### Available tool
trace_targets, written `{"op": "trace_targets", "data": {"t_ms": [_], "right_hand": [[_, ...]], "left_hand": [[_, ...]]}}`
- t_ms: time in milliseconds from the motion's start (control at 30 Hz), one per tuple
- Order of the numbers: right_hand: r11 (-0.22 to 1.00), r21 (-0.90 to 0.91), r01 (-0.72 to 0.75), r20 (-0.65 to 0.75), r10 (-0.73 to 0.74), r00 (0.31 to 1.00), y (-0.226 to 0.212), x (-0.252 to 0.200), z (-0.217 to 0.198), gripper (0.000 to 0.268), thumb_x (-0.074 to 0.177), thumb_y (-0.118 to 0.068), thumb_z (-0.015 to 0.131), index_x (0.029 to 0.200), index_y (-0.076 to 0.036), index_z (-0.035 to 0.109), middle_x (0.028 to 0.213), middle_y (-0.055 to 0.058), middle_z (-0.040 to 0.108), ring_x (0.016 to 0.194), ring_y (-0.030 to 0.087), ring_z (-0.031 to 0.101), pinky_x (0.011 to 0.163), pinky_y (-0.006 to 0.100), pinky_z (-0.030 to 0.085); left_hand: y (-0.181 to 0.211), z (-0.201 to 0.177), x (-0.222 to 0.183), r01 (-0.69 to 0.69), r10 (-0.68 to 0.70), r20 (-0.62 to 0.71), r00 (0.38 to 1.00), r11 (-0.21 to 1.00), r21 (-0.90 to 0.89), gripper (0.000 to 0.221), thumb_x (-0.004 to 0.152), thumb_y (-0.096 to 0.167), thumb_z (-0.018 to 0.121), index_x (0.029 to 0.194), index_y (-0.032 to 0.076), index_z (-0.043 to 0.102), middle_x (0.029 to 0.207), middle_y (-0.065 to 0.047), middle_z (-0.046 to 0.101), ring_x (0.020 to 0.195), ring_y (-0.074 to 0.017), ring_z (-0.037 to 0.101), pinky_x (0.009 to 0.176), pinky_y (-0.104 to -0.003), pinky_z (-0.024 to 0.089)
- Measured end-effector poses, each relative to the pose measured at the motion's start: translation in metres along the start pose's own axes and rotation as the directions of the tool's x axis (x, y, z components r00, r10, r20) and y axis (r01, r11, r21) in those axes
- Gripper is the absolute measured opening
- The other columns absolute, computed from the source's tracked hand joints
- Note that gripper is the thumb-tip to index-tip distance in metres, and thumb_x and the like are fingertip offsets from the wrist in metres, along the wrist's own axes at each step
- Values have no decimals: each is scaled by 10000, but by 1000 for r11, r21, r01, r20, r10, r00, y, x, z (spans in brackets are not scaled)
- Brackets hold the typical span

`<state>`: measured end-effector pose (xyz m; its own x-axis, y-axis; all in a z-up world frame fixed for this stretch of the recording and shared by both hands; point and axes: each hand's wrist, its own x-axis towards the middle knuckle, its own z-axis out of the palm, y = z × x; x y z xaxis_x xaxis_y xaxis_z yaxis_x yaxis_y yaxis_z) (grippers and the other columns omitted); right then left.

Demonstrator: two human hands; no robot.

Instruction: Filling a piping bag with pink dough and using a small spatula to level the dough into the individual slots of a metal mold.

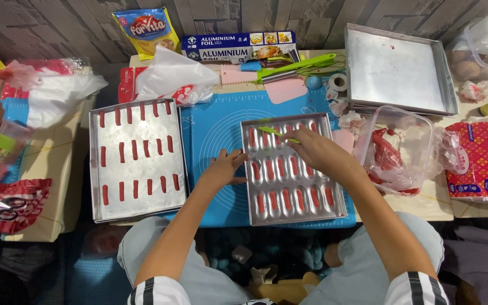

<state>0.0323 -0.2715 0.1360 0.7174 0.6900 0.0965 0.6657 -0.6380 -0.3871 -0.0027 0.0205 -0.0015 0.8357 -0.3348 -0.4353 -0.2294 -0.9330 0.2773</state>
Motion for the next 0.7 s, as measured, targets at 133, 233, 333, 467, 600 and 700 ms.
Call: {"op": "trace_targets", "data": {"t_ms": [133, 233, 333, 467, 600, 700], "right_hand": [[1000, -8, 12, -30, -13, 999, 2, 1, -1, 259, 1090, -227, 490, 1233, -55, 621, 929, 102, 679, 861, 233, 735, 811, 312, 580], [1000, -2, 4, -26, -4, 1000, -1, 1, -1, 251, 1088, -228, 499, 1225, -62, 627, 921, 97, 668, 851, 232, 730, 798, 315, 578], [1000, 26, -9, -11, 10, 1000, -2, 1, -10, 258, 1087, -217, 487, 1244, -60, 618, 937, 124, 667, 879, 275, 727, 806, 358, 581], [993, 73, -92, -58, 97, 994, -5, -4, -37, 265, 1077, -250, 498, 1273, -112, 610, 966, 125, 666, 900, 333, 717, 812, 434, 576], [982, 81, -172, -34, 176, 984, -7, -5, -46, 244, 1084, -254, 499, 1219, -99, 630, 979, 139, 683, 888, 335, 727, 803, 419, 581], [982, 95, -164, -32, 168, 985, -3, -2, -39, 232, 1080, -241, 512, 1201, -87, 636, 987, 144, 694, 893, 326, 734, 795, 409, 586]], "left_hand": [[-4, 8, 7, -6, 6, -4, 1000, 1000, 4, 775, 864, 620, 686, 1522, 339, 388, 1528, 0, 403, 1201, -291, 459, 986, -601, 492], [-7, 12, 11, -10, 10, 3, 1000, 1000, 13, 788, 856, 636, 684, 1525, 354, 376, 1526, 9, 390, 1188, -285, 453, 973, -596, 497], [-7, 10, 9, -4, 4, 20, 1000, 1000, 22, 790, 860, 633, 681, 1531, 375, 353, 1522, 13, 389, 1193, -286, 452, 974, -596, 495], [-5, 10, 10, -6, 6, 21, 1000, 1000, -5, 787, 873, 629, 670, 1540, 365, 344, 1537, -6, 374, 1186, -289, 441, 981, -595, 478], [-3, 7, 5, -8, 7, 13, 1000, 1000, 4, 767, 880, 622, 667, 1528, 348, 362, 1511, -23, 407, 1208, -315, 460, 982, -613, 488], [1, -1, -1, -23, 23, -14, 1000, 1000, -3, 725, 886, 604, 669, 1499, 321, 403, 1502, -36, 420, 1217, -328, 461, 977, -630, 490]]}}
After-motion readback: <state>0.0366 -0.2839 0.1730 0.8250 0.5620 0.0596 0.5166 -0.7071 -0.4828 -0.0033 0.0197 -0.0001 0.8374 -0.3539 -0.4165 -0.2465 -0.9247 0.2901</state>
